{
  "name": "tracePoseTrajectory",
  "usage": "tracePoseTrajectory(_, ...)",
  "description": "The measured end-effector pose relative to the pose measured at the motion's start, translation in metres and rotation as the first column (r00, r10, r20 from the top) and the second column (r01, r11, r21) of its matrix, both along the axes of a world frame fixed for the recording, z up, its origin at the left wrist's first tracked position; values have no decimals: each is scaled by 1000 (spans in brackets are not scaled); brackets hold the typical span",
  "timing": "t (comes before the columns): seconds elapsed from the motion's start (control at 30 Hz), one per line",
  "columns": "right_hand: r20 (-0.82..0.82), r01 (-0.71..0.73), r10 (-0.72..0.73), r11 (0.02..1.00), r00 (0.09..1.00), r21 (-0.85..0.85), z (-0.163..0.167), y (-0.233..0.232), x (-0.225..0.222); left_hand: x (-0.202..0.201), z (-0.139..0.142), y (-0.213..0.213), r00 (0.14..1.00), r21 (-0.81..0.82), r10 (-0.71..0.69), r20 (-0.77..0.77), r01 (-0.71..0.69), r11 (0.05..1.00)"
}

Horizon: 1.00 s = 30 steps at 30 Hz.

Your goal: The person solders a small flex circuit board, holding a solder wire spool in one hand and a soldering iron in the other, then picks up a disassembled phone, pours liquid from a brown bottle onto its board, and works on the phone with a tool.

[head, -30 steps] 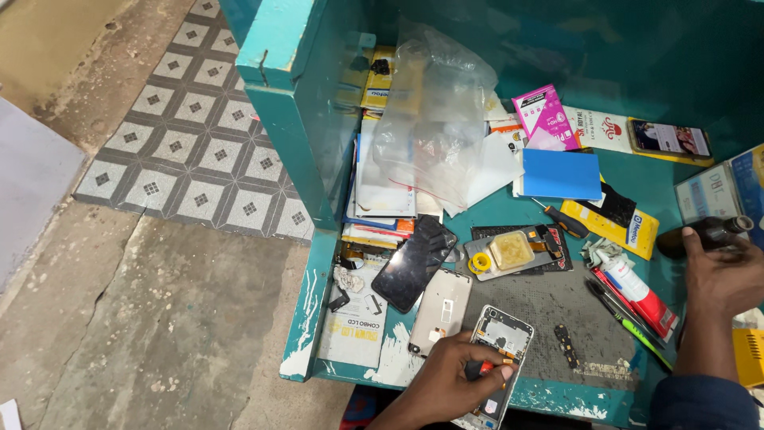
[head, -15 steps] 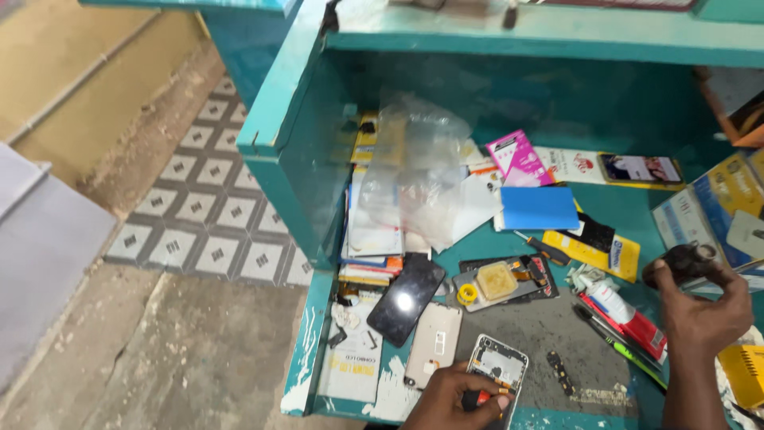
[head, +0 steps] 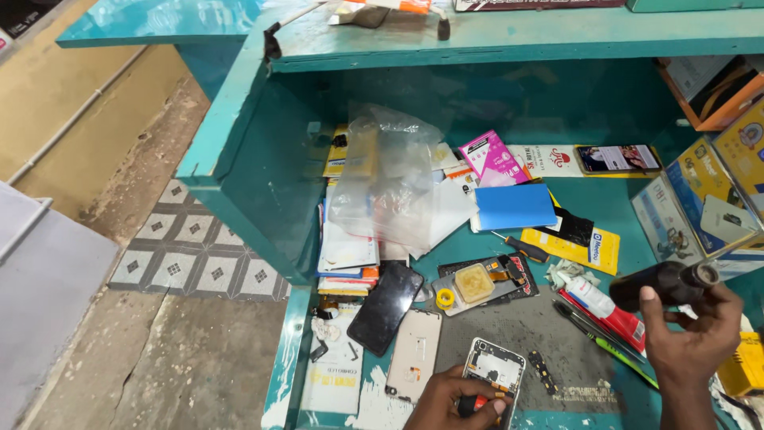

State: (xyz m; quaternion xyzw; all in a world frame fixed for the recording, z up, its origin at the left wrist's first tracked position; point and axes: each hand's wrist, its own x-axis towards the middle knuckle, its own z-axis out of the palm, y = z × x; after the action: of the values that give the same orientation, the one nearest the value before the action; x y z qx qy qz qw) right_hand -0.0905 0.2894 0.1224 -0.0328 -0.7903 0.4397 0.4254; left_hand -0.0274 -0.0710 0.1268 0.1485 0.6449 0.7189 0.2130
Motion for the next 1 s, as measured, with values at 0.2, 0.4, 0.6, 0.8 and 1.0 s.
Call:
tracePoseTrajectory(0.2,85,-15,13,1000,996,25,-1,-9,-13,-37,12,4,995,42,-20,95,17,999)
tracePoseTrajectory(0.4,37,-97,96,995,995,39,-5,3,-41,-77,29,17,994,10,-54,90,54,999)
tracePoseTrajectory(0.6,27,-147,146,988,989,42,15,5,-68,-106,54,23,991,9,-45,125,44,999)
tracePoseTrajectory(0.8,27,-142,141,989,990,41,28,0,-73,-112,65,16,995,66,-37,88,31,997)
tracePoseTrajectory(1.0,-38,-233,233,972,972,15,-1,-8,-49,-102,49,15,985,5,-6,172,5,1000)
